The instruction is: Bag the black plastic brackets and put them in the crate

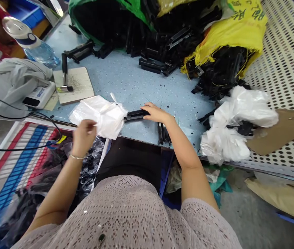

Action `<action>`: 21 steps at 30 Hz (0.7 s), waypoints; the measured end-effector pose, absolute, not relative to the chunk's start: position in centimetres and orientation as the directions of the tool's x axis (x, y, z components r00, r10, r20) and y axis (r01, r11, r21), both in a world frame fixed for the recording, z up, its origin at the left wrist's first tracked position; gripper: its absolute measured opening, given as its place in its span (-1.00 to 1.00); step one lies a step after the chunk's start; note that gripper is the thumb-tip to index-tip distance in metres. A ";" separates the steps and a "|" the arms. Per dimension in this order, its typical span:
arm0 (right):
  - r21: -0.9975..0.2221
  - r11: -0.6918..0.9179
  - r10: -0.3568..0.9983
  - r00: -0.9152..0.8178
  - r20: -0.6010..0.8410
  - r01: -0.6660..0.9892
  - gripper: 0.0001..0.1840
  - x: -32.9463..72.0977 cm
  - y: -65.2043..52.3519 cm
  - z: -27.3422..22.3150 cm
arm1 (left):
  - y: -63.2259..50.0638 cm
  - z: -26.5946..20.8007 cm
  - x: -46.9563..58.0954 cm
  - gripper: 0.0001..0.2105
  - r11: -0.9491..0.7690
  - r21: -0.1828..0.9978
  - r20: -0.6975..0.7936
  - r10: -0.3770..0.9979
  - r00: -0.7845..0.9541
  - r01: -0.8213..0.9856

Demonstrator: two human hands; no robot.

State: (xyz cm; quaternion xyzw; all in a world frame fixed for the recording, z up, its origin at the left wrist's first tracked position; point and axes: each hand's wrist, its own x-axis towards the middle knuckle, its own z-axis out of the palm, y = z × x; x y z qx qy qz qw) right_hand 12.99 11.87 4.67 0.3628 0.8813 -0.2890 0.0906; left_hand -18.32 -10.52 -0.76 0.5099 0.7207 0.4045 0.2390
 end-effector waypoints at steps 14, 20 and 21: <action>-0.946 -0.310 0.682 -0.671 -0.291 0.095 -0.46 11.8 5.0 4.2 | -4.0 -1.6 -14.7 -0.75 0.216 0.976 -0.213 0.922 -0.323 -0.029; -0.749 -0.636 0.615 -0.709 -0.346 -0.187 -0.58 5.2 1.4 0.5 | -4.1 -1.4 -13.9 -0.79 0.096 0.995 -0.103 0.938 -0.330 -0.036; -0.737 -0.643 0.634 -0.686 -0.357 -0.211 -0.60 4.9 1.4 0.2 | -4.1 -1.4 -14.0 -0.79 0.096 0.994 -0.110 0.935 -0.339 -0.056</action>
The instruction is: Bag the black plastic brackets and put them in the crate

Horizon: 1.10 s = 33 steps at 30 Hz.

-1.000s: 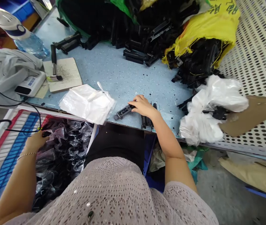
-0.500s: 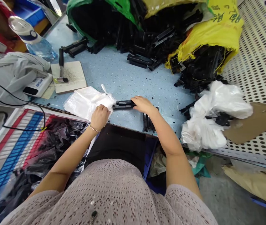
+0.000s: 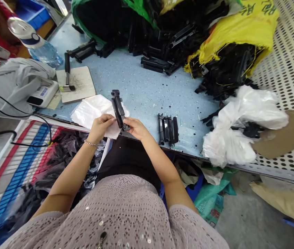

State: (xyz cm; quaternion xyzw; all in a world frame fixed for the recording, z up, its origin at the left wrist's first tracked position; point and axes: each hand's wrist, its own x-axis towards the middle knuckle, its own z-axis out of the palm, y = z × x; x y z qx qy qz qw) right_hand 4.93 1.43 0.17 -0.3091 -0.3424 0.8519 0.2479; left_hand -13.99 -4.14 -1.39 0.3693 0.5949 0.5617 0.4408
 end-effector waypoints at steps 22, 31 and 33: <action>-0.626 -0.745 0.504 -0.809 -0.302 -0.230 -0.54 9.8 -2.9 1.1 | -6.8 0.2 -15.8 -0.67 -0.044 0.847 0.147 0.977 -0.154 0.530; 0.019 -0.978 0.171 -0.852 -0.495 -0.207 -0.29 8.3 -4.8 -0.3 | -8.1 -1.1 -15.4 -0.59 -0.082 0.622 0.279 0.952 -0.123 0.779; 0.036 -0.975 0.176 -0.866 -0.469 -0.218 -0.30 7.8 -4.4 -0.2 | -8.5 -1.0 -14.6 -0.45 -0.142 0.600 0.316 0.946 -0.070 0.788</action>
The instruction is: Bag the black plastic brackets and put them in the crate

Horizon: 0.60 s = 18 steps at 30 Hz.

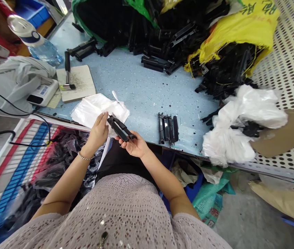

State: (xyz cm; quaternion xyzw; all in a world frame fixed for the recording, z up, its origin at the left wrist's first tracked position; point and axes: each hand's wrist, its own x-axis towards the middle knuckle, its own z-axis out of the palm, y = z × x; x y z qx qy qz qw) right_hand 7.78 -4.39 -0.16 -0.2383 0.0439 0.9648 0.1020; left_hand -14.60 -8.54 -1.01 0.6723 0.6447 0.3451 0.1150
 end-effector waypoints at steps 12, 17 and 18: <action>-0.955 -0.290 0.640 -0.731 -0.238 0.057 -0.48 8.4 -7.5 4.2 | -15.7 5.6 -12.8 -0.45 -0.359 0.760 0.236 0.929 0.284 0.542; -0.736 0.132 0.882 -0.417 -0.218 0.664 -0.52 14.7 -4.8 7.6 | -21.0 7.8 -21.5 -0.70 0.065 0.823 -0.192 0.967 0.168 0.565; -0.546 0.138 0.937 -0.287 -0.197 0.826 -0.54 15.8 -3.9 7.6 | -21.2 6.5 -23.5 -0.72 0.155 0.796 -0.276 0.953 0.123 0.584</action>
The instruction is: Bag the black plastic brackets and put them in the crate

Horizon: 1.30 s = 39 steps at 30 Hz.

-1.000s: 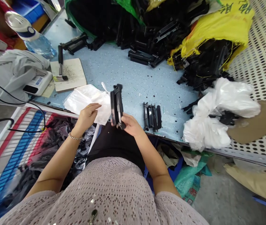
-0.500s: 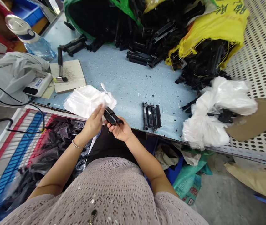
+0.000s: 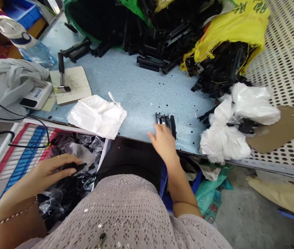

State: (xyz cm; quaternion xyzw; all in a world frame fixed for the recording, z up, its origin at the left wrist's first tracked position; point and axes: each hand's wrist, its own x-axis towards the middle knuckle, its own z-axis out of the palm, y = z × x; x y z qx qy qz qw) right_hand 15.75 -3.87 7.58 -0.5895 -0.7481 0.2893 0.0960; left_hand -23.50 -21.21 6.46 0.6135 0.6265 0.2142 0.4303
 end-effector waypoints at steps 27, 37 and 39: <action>-0.866 -0.253 0.893 -0.239 -0.380 0.431 -0.57 16.4 -1.4 2.4 | -5.0 0.1 -15.7 -0.78 0.161 0.956 -0.037 0.896 -0.443 0.245; -0.647 -0.731 0.578 -0.700 -0.420 -0.216 -0.82 1.7 1.4 0.5 | -5.2 0.3 -15.4 -0.62 0.106 0.994 -0.097 0.891 -0.443 -0.005; -0.640 -0.733 0.585 -0.693 -0.421 -0.230 -0.83 2.1 1.6 0.3 | -5.4 0.4 -16.1 -0.69 0.152 0.983 -0.179 0.902 -0.392 -0.100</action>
